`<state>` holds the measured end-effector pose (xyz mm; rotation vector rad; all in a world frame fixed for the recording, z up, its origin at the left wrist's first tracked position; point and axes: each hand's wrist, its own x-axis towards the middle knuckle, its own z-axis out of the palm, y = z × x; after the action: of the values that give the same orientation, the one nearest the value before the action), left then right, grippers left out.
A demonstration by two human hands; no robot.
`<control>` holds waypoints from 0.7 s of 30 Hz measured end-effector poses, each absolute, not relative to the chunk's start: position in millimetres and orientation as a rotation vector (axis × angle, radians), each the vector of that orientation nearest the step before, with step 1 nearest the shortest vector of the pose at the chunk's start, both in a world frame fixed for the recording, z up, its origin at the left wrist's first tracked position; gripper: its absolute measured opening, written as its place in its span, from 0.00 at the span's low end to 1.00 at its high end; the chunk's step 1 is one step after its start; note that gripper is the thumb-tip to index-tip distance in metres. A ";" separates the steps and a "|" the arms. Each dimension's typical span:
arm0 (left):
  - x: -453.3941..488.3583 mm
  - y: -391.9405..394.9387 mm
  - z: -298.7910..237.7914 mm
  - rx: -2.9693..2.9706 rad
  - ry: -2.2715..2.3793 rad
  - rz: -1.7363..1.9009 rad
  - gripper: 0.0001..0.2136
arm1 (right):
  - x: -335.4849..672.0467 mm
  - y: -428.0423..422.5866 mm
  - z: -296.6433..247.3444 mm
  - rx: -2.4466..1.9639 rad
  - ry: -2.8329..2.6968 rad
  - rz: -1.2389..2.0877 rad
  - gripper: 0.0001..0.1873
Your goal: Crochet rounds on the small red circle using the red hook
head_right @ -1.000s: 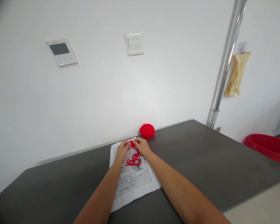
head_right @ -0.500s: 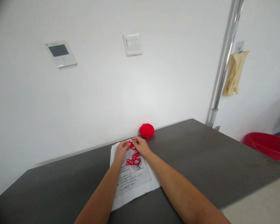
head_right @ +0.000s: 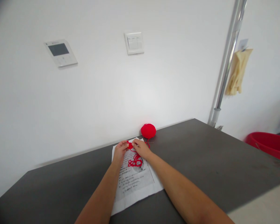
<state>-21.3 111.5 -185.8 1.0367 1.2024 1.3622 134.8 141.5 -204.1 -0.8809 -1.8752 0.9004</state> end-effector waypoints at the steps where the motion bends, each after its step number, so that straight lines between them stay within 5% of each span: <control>1: -20.5 112.0 -186.8 1.034 1.197 1.361 0.15 | 135.2 141.7 -204.8 -0.886 -1.877 0.898 0.16; 21: -17.9 113.5 -189.2 1.003 1.186 1.364 0.16 | 136.0 138.8 -203.4 -0.914 -1.916 0.903 0.16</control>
<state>-17.9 113.5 -189.2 1.0032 1.1856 1.3642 136.0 138.8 -203.4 -0.9143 -1.9159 0.9031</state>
